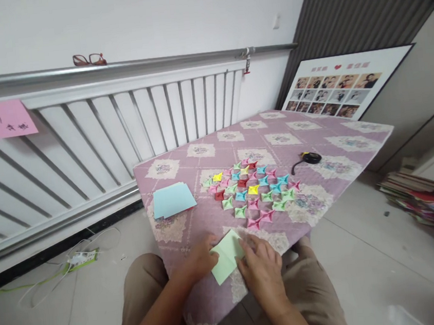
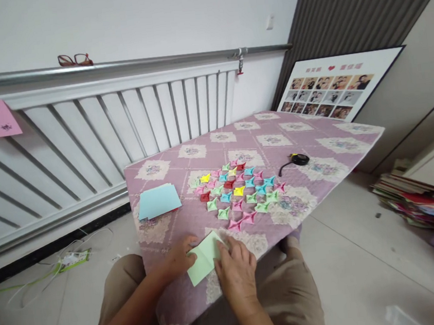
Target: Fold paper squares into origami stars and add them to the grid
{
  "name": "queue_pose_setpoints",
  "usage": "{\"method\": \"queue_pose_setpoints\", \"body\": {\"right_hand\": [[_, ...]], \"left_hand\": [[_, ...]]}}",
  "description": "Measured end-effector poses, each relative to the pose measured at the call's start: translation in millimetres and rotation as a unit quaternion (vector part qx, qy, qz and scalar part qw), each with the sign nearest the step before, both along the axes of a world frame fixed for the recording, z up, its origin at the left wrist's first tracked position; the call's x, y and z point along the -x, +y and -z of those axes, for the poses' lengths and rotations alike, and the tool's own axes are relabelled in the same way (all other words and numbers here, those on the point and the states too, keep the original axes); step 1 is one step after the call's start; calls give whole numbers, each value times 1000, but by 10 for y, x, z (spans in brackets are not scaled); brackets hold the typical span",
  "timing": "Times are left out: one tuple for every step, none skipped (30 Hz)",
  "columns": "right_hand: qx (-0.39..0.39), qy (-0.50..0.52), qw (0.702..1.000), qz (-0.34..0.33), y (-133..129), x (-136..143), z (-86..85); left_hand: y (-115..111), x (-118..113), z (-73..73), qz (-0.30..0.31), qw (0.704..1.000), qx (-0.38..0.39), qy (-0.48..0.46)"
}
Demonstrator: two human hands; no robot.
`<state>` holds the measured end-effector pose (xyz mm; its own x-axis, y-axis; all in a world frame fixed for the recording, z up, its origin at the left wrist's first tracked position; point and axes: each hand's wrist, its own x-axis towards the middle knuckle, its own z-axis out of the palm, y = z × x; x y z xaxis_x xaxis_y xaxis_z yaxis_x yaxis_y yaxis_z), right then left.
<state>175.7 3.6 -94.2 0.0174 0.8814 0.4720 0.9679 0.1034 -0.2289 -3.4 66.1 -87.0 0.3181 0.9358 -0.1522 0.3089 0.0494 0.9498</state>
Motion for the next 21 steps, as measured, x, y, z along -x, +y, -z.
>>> {"method": "queue_pose_setpoints", "body": {"right_hand": [[6,-4,999,-35,-6,10,6],[15,-1,997,-79,-16,24,14],[26,9,992,-125,-28,41,20],[36,24,986,-164,-42,60,24],[45,43,979,-192,-57,80,23],[55,63,974,-209,-70,99,17],[66,81,970,-217,-79,116,7],[77,97,968,-219,-83,131,-5],[88,110,966,-216,-81,142,-17],[96,119,966,-210,-72,152,-25],[101,125,966,-202,-59,160,-28],[103,128,967,-194,-41,167,-25],[103,128,969,-186,-22,173,-16],[102,126,970,-180,-4,180,-3],[100,123,972,-175,11,188,14],[98,120,973,-171,23,196,31],[94,119,974,-167,30,204,47],[89,120,975,-164,34,212,60],[84,123,976,-161,35,219,70],[80,127,976,-159,33,226,76],[76,131,976,-157,31,231,79]], "left_hand": [[19,14,8,1,1000,0,4],[35,30,15,0,1000,1,8],[48,46,22,-1,1000,4,12],[58,63,27,-3,1000,8,16],[65,79,28,-4,1000,13,18],[68,93,26,-3,1000,19,20],[68,106,22,-3,999,26,20],[65,116,16,-3,999,33,19],[59,124,10,-4,999,39,16],[51,130,5,-6,999,46,12],[43,135,2,-8,999,52,7],[34,140,2,-10,998,57,2],[25,146,3,-13,998,62,-2],[16,156,6,-17,998,66,-4],[5,169,9,-23,997,68,-4],[-11,189,10,-32,997,70,-2],[-33,214,8,-49,997,63,3],[-63,243,3,-69,997,42,14],[-102,275,-4,-88,996,8,29],[-151,307,-12,-101,993,-39,49],[-207,337,-20,-99,988,-95,71]]}}
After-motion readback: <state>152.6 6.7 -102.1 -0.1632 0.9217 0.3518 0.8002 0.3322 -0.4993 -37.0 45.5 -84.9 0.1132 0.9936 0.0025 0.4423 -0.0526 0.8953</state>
